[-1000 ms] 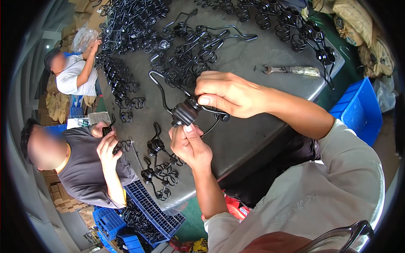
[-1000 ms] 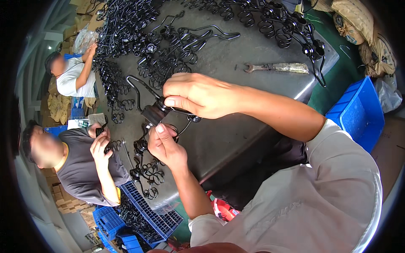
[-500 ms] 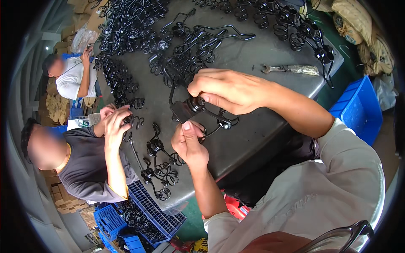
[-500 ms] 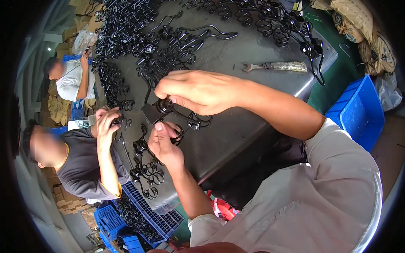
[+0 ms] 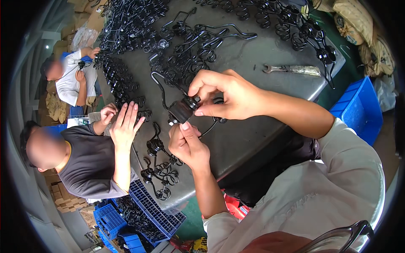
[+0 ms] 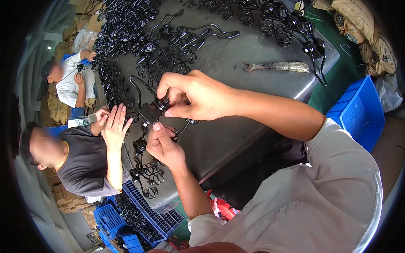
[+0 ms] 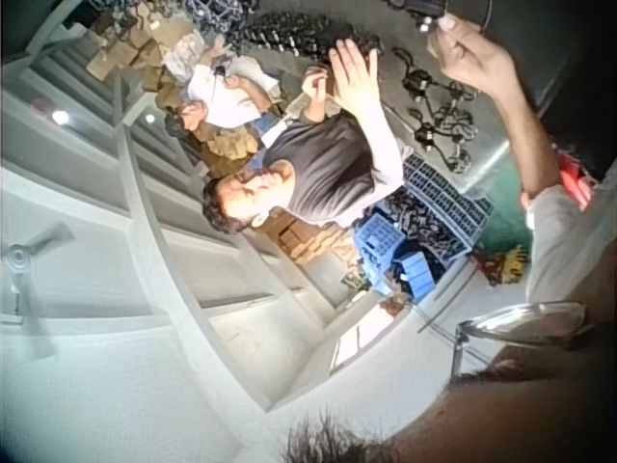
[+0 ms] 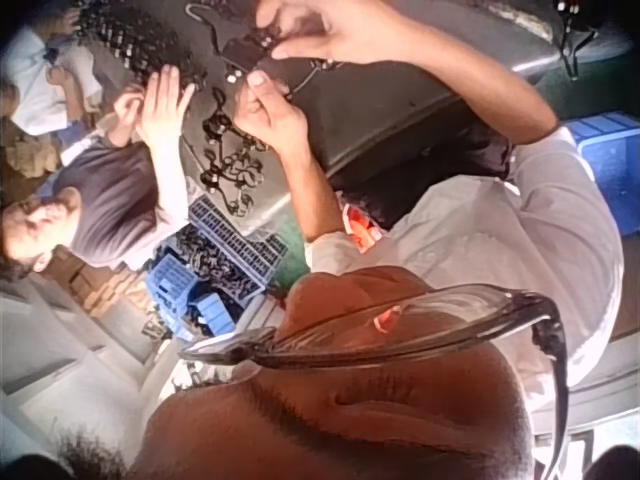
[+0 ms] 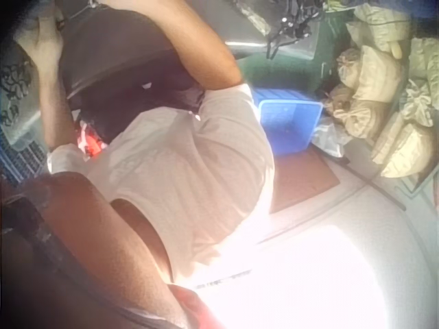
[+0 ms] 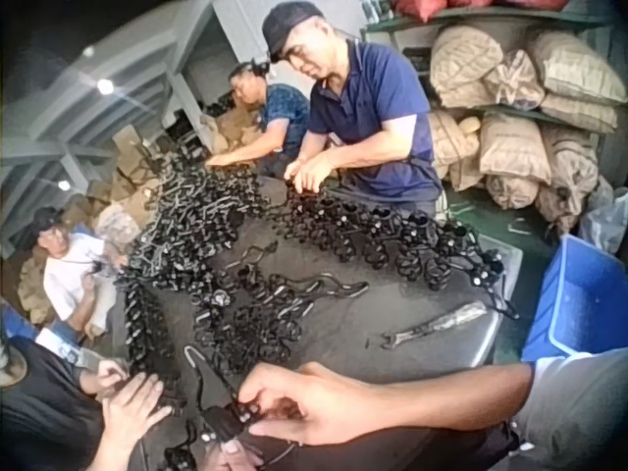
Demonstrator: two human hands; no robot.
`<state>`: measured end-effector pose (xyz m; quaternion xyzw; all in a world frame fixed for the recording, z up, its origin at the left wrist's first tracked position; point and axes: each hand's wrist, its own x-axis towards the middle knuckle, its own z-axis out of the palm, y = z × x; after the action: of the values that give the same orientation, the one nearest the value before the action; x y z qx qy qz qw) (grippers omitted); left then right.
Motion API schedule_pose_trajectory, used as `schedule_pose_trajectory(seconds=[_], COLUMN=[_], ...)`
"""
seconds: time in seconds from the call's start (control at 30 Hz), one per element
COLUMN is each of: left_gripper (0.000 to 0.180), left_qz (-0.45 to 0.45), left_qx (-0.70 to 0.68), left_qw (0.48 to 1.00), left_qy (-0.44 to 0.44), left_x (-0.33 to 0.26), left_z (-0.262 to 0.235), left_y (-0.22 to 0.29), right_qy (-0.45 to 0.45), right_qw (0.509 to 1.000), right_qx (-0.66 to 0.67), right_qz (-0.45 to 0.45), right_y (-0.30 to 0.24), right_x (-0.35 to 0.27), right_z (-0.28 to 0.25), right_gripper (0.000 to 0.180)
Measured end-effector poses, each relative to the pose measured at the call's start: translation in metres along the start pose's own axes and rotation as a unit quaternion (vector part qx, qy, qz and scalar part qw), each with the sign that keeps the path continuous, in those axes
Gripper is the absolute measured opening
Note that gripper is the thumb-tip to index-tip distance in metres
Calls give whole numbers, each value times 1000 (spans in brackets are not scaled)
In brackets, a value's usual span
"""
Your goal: Manually assembling small black wire coil components with plastic parts at a workbench.
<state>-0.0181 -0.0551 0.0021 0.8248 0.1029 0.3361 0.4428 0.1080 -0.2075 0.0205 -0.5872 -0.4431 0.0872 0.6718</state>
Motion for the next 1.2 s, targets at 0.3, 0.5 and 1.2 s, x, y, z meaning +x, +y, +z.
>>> schedule_pose_trajectory(seconds=[0.3,0.5,1.2], left_gripper=[54,55,51], left_qz=[44,48,109], left_qx=[36,25,54], left_qw=[998,998,991], left_qy=[41,37,49], left_x=[1,0,1], left_z=[-1,-1,7], left_y=[-1,-2,2], right_qy=[24,29,26], right_qw=[998,997,994], right_qx=[49,63,-97], right_qz=[28,-32,-32], right_y=[0,0,-4], right_x=[-2,-2,-1], right_z=[5,3,4], right_gripper=[34,31,28])
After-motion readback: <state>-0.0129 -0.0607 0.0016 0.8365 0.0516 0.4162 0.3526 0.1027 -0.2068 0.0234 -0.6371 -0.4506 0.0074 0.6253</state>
